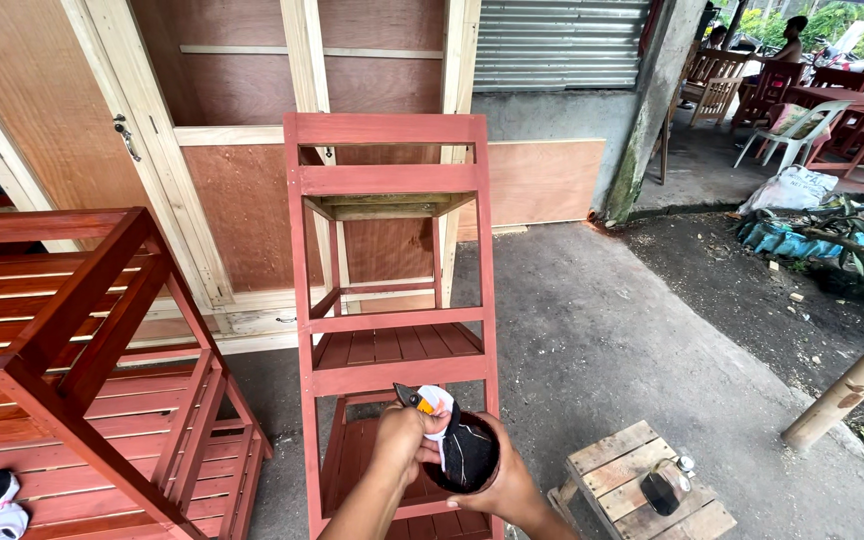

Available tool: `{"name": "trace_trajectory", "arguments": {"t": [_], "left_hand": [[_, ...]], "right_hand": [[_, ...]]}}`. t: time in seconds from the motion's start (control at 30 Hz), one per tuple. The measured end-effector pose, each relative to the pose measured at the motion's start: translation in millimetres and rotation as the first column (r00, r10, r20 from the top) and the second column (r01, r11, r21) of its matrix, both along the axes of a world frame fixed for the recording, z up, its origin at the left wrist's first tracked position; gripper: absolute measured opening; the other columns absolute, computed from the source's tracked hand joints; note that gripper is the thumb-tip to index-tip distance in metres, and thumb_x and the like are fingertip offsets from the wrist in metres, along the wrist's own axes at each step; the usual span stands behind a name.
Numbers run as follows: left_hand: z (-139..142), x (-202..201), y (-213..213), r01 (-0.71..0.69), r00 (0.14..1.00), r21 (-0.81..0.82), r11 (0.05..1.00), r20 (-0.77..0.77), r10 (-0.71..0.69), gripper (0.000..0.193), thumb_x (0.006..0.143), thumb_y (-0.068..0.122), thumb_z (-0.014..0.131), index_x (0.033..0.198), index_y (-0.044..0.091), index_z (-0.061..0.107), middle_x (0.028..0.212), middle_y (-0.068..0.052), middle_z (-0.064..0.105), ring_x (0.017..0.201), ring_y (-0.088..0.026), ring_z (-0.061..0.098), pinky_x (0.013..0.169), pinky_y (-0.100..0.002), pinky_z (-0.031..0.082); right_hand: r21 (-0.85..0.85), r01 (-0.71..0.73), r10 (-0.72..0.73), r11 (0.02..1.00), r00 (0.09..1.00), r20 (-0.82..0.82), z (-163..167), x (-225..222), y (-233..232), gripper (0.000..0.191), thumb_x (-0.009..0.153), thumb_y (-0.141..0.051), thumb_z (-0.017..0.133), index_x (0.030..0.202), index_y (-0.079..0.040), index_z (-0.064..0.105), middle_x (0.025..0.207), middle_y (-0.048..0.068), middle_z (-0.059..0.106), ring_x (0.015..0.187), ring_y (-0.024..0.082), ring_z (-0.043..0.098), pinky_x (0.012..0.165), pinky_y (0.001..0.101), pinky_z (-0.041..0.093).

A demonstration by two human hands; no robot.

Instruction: The person wipes wood stain onto a pink-painted wooden shelf unit using a cloth, holding a can of stain in the other hand. They reposition and rotate the shelf unit to reach different sides and shelves, working the stain into the slats and frame.

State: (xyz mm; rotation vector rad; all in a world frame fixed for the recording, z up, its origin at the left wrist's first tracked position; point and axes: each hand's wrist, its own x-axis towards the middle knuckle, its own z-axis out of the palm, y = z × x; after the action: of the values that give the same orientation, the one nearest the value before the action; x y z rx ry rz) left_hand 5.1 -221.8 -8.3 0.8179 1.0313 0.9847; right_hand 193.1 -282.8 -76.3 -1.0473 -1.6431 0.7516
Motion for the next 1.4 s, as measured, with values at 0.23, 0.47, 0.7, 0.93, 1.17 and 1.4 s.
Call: {"name": "trace_trajectory", "arguments": {"t": [0.23, 0.47, 0.7, 0.93, 1.17, 1.4], "left_hand": [[8.7, 31.3, -19.2, -0.016, 0.995, -0.036, 0.999, 0.098, 0.020, 0.020, 0.077, 0.000, 0.075, 0.096, -0.003, 0.073, 0.080, -0.016, 0.074, 0.058, -0.026, 0.068, 0.047, -0.036, 0.056], [12.5, 42.1, -15.7, 0.050, 0.994, 0.094, 0.994, -0.103, -0.040, 0.028, 0.074, 0.002, 0.079, 0.100, 0.007, 0.070, 0.087, -0.005, 0.074, 0.070, -0.021, 0.070, 0.056, -0.037, 0.054], [29.1, 41.7, -24.1, 0.358, 0.726, 0.453, 0.816, -0.685, 0.062, 0.046, 0.060, 0.008, 0.093, 0.101, 0.009, 0.073, 0.093, -0.006, 0.078, 0.084, -0.017, 0.074, 0.078, -0.033, 0.057], [70.3, 23.6, -40.7, 0.537, 0.652, 0.485, 0.690, -0.758, 0.024, 0.030, 0.061, 0.008, 0.087, 0.088, 0.009, 0.073, 0.083, -0.011, 0.075, 0.081, -0.028, 0.074, 0.074, -0.040, 0.055], [82.4, -5.5, -57.1, 0.681, 0.686, 0.670, 0.296, -0.725, 0.061, 0.022, 0.061, 0.000, 0.070, 0.082, 0.007, 0.067, 0.080, -0.011, 0.068, 0.081, -0.036, 0.066, 0.066, -0.045, 0.051], [79.9, -20.6, -63.9, 0.582, 0.795, 0.728, 0.362, -0.603, -0.068, 0.017, 0.062, -0.002, 0.066, 0.076, 0.004, 0.061, 0.075, -0.010, 0.063, 0.074, -0.031, 0.066, 0.063, -0.043, 0.050]], "right_hand": [[0.230, 0.260, -0.282, 0.938, 0.957, 0.067, -8.8, 9.4, -7.4, 0.120, 0.045, -0.027, 0.105, 0.142, -0.006, 0.038, 0.132, 0.017, 0.060, 0.122, 0.031, 0.063, 0.103, 0.0423, 0.051], [0.010, 0.321, -0.321, 0.947, 0.947, 0.018, -4.0, -2.7, -18.6, 0.110, 0.049, -0.024, 0.102, 0.140, -0.006, 0.042, 0.126, 0.016, 0.065, 0.118, 0.028, 0.067, 0.101, 0.0404, 0.052], [-0.090, 0.253, -0.256, 0.963, 0.967, -0.019, -3.7, -3.3, -12.0, 0.098, 0.052, -0.023, 0.100, 0.132, -0.006, 0.047, 0.117, 0.012, 0.071, 0.111, 0.023, 0.072, 0.096, 0.0386, 0.056], [-0.130, -0.134, 0.081, 0.982, 0.933, -0.351, -20.8, -4.2, -11.4, 0.103, 0.057, -0.014, 0.099, 0.143, -0.003, 0.043, 0.130, 0.010, 0.062, 0.123, 0.020, 0.060, 0.109, 0.0387, 0.047], [-0.183, -0.255, 0.183, 0.950, 0.924, -0.336, -21.1, 1.6, -5.5, 0.110, 0.056, -0.013, 0.098, 0.148, -0.004, 0.039, 0.137, 0.008, 0.059, 0.131, 0.019, 0.057, 0.114, 0.0382, 0.043], [-0.271, -0.303, 0.186, 0.914, 0.904, -0.384, -22.8, 8.2, -1.5, 0.105, 0.056, -0.014, 0.097, 0.147, -0.004, 0.044, 0.136, 0.009, 0.062, 0.129, 0.021, 0.059, 0.112, 0.0391, 0.046]]}}
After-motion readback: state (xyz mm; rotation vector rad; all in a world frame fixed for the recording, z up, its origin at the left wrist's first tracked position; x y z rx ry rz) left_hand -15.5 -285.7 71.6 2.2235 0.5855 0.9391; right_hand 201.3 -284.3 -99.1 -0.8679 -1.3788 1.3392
